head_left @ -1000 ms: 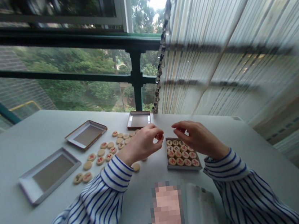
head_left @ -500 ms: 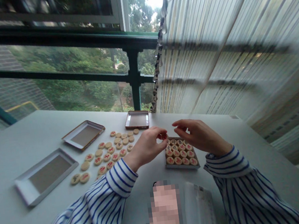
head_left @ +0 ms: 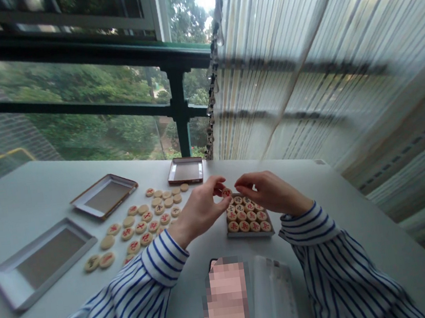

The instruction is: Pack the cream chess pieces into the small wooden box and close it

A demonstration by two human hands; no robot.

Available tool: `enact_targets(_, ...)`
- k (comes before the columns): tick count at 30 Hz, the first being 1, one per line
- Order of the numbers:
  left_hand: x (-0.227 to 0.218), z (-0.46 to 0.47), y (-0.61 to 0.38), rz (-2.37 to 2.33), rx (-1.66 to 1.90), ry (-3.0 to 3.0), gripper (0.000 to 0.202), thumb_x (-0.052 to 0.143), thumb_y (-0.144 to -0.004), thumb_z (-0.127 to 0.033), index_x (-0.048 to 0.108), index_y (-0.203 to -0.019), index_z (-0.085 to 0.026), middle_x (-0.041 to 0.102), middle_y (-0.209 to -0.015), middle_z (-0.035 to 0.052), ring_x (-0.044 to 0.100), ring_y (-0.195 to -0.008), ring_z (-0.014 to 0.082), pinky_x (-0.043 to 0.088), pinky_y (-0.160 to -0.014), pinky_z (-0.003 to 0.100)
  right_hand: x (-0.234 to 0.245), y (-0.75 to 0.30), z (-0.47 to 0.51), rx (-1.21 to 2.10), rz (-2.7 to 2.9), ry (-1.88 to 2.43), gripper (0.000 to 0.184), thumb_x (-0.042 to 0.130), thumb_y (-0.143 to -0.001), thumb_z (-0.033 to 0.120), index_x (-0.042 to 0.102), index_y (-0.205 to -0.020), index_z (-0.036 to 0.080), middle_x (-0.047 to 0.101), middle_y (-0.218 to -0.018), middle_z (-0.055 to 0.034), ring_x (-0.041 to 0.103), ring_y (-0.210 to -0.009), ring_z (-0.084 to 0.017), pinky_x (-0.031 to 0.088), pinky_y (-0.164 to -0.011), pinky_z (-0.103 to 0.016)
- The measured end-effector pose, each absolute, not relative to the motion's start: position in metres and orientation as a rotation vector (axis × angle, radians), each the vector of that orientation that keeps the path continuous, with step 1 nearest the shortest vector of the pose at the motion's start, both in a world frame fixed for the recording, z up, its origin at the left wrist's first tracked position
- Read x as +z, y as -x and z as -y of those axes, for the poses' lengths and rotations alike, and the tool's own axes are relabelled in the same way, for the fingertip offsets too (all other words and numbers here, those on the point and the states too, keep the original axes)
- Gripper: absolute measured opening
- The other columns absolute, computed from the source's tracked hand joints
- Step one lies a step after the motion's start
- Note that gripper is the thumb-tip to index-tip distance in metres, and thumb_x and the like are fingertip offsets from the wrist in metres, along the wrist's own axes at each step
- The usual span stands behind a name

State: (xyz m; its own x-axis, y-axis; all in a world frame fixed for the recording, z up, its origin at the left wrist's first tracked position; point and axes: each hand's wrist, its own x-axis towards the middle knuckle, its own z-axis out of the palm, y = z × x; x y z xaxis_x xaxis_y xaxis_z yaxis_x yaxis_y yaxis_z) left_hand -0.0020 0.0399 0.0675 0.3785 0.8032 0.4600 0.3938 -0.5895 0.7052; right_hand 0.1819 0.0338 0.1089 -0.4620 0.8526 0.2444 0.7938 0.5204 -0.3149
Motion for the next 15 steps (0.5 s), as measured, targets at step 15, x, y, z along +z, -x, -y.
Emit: enact_targets(15, 0.0659, -0.0386, 0.0003, -1.005, 1.131, -2.191, 0.03, 0.059, -0.075, -0.023, 0.05, -0.103, -0.016, 0.064, -0.09, 0.0047, 0.061, -0.083, 0.0145, 0.05, -0.077, 0.03, 0.1034, -0.1742, -0.0343, 0.496, 2.298, 1.26, 0.019, 0.049, -0.081, 0.025, 0.064, -0.089, 0.017, 0.066, -0.077, -0.0028, 0.058, -0.067, -0.01, 0.041, -0.061, -0.022)
